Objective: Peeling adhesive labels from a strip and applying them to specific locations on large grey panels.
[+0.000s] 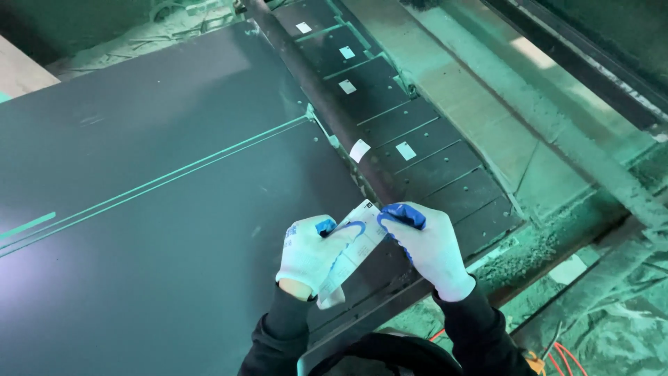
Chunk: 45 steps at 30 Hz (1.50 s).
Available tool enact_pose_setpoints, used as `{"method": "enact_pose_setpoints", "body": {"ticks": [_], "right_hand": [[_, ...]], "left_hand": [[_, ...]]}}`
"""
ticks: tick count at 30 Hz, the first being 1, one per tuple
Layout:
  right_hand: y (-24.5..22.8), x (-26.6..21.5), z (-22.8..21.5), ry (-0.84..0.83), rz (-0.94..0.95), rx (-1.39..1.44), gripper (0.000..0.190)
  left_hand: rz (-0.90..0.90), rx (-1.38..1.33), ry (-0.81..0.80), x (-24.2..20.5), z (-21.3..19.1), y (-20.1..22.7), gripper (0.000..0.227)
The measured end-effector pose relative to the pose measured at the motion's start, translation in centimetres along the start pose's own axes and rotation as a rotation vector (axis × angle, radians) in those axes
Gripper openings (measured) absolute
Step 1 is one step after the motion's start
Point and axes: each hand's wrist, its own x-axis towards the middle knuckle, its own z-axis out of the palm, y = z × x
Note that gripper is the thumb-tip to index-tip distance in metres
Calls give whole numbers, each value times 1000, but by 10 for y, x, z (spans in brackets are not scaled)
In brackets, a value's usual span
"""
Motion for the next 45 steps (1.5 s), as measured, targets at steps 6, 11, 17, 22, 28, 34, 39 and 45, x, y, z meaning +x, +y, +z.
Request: {"method": "enact_pose_setpoints", "body": {"ticks": [6,11,17,22,28,34,39,45], "right_hand": [[0,18,-4,-19,0,-8,12],[-5,23,-8,-45,16,-15,12],[-10,27,-12,-63,20,10,12],[-2,33,-16,-95,-12,48,14],[-7,29,-17,-118,-81,67,12],[-6,30,-19,-119,-109,58,11],[-13,26,-20,-57,-54,54,10],[3,51,-29,2,-28,28,9]], "left_hand": [[-33,-27,54,8,8,4,46],[-51,-33,64,11,11,7,45],[-70,-34,79,10,11,16,54],[61,-32,87,13,17,-2,60],[246,-99,51,-5,11,8,66],[250,-127,-5,-20,1,23,67],[267,-175,-60,-16,2,16,62],[110,-209,-60,-19,4,-1,57]]}}
